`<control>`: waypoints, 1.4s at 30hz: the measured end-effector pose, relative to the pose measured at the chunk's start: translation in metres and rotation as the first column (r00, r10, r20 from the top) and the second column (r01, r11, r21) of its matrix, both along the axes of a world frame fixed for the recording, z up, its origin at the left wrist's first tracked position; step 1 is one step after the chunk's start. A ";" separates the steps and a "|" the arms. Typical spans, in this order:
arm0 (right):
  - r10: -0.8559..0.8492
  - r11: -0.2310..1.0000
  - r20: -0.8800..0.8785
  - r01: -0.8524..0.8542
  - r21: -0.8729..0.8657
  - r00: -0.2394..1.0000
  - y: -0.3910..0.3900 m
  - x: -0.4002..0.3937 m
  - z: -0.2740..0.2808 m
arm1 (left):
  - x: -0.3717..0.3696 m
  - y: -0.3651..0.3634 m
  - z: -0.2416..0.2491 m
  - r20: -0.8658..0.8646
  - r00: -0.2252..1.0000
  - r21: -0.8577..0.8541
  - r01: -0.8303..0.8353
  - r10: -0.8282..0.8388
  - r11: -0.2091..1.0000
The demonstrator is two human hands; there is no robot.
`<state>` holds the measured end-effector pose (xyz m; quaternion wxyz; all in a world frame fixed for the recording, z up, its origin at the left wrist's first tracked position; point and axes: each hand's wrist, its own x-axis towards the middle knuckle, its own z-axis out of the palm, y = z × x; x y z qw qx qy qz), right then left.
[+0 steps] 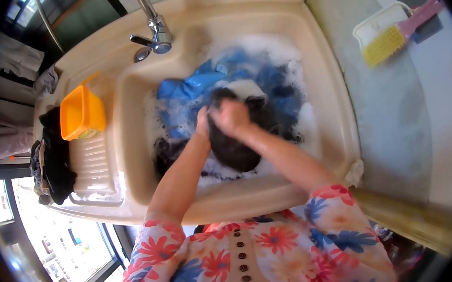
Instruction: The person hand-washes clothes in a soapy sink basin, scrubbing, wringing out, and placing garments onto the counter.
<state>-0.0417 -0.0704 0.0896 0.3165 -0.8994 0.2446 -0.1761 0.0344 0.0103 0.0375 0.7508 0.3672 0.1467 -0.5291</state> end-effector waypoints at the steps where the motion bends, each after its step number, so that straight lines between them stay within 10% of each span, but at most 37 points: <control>1: -0.071 0.996 -0.108 0.075 0.040 0.992 -0.034 0.005 -0.029 | 0.002 -0.010 -0.001 0.076 0.992 0.116 0.091 -0.100 0.989; 3: 0.066 0.988 -0.136 -0.084 -0.126 0.988 -0.095 -0.008 -0.078 | 0.003 -0.012 0.077 0.113 0.974 0.203 0.170 -0.196 0.964; 4: -0.008 0.986 -0.265 0.052 0.159 0.964 -0.108 -0.021 -0.039 | 0.011 -0.005 0.088 0.158 0.965 0.225 0.170 -0.208 0.959; 6: -0.235 0.962 -0.261 0.262 0.075 0.936 -0.153 -0.048 -0.013 | 0.038 0.019 0.074 0.164 0.981 0.271 0.055 -0.103 0.961; 9: -0.414 0.889 -0.087 0.423 0.174 0.906 -0.157 -0.057 -0.025 | 0.048 0.026 0.025 0.640 0.706 0.408 0.023 -0.304 0.913; 11: -0.178 0.970 -0.184 0.141 -0.195 0.967 -0.070 -0.044 -0.004 | 0.017 0.005 0.022 0.773 0.513 0.401 0.063 -0.374 0.914; 14: 0.204 0.960 -0.445 -0.268 -0.083 0.872 -0.073 -0.059 -0.005 | 0.013 0.006 0.032 0.597 0.637 0.394 0.298 -0.489 0.869; 18: -0.384 0.917 -0.262 0.399 0.004 0.885 -0.097 -0.043 -0.029 | 0.029 0.023 0.041 0.211 0.941 0.162 0.234 -0.265 0.959; 20: -0.072 0.993 -0.255 0.093 0.072 0.964 -0.024 -0.026 0.031 | 0.017 0.008 0.054 -0.021 0.985 0.075 0.174 -0.173 0.982; 21: 0.111 0.994 -0.081 -0.111 0.004 0.991 0.003 -0.025 0.036 | 0.020 0.001 0.031 0.104 0.979 0.203 0.150 -0.174 0.968; 22: 0.306 0.950 0.081 -0.298 -0.095 0.949 0.019 -0.024 0.037 | 0.007 0.006 0.019 0.281 0.953 -0.125 0.152 -0.112 0.980; 24: 0.250 0.953 0.119 -0.222 -0.206 0.961 -0.003 -0.013 0.020 | 0.013 0.020 -0.009 0.464 0.873 0.261 0.027 -0.150 0.965; 25: 0.143 0.972 0.169 -0.107 -0.208 0.975 -0.032 -0.005 -0.008 | 0.023 0.010 0.022 0.157 0.954 0.288 0.202 -0.254 0.936; 26: -0.060 0.991 -0.161 0.039 -0.129 0.985 -0.065 -0.001 -0.024 | 0.022 0.013 0.074 0.188 0.953 0.141 0.215 -0.240 0.966; 28: -0.201 0.979 -0.164 0.201 -0.016 0.966 -0.098 -0.014 0.011 | 0.031 0.025 0.156 0.673 0.684 0.264 0.132 -0.281 0.955; 32: -0.205 0.972 0.278 0.161 0.174 0.938 -0.121 -0.022 0.089 | 0.064 0.055 0.228 0.856 0.502 0.077 0.108 -0.121 0.991; 34: -0.135 0.948 0.356 0.015 0.319 0.925 -0.120 -0.038 0.104 | 0.076 0.078 0.239 0.910 0.257 0.275 0.212 -0.325 0.938; 37: 0.110 0.983 0.205 -0.137 0.122 0.972 -0.107 -0.078 0.103 | 0.068 0.095 0.215 0.856 -0.242 0.516 0.336 -0.458 0.788; 40: 0.182 0.840 -0.128 -0.086 0.536 0.975 -0.112 -0.109 0.041 | 0.052 0.106 0.153 0.558 -0.542 0.817 0.226 -0.629 0.530; 42: 0.064 0.900 -0.199 0.029 0.435 0.978 -0.126 -0.109 0.006 | 0.045 0.114 0.116 0.396 -0.681 0.906 0.183 -0.616 0.381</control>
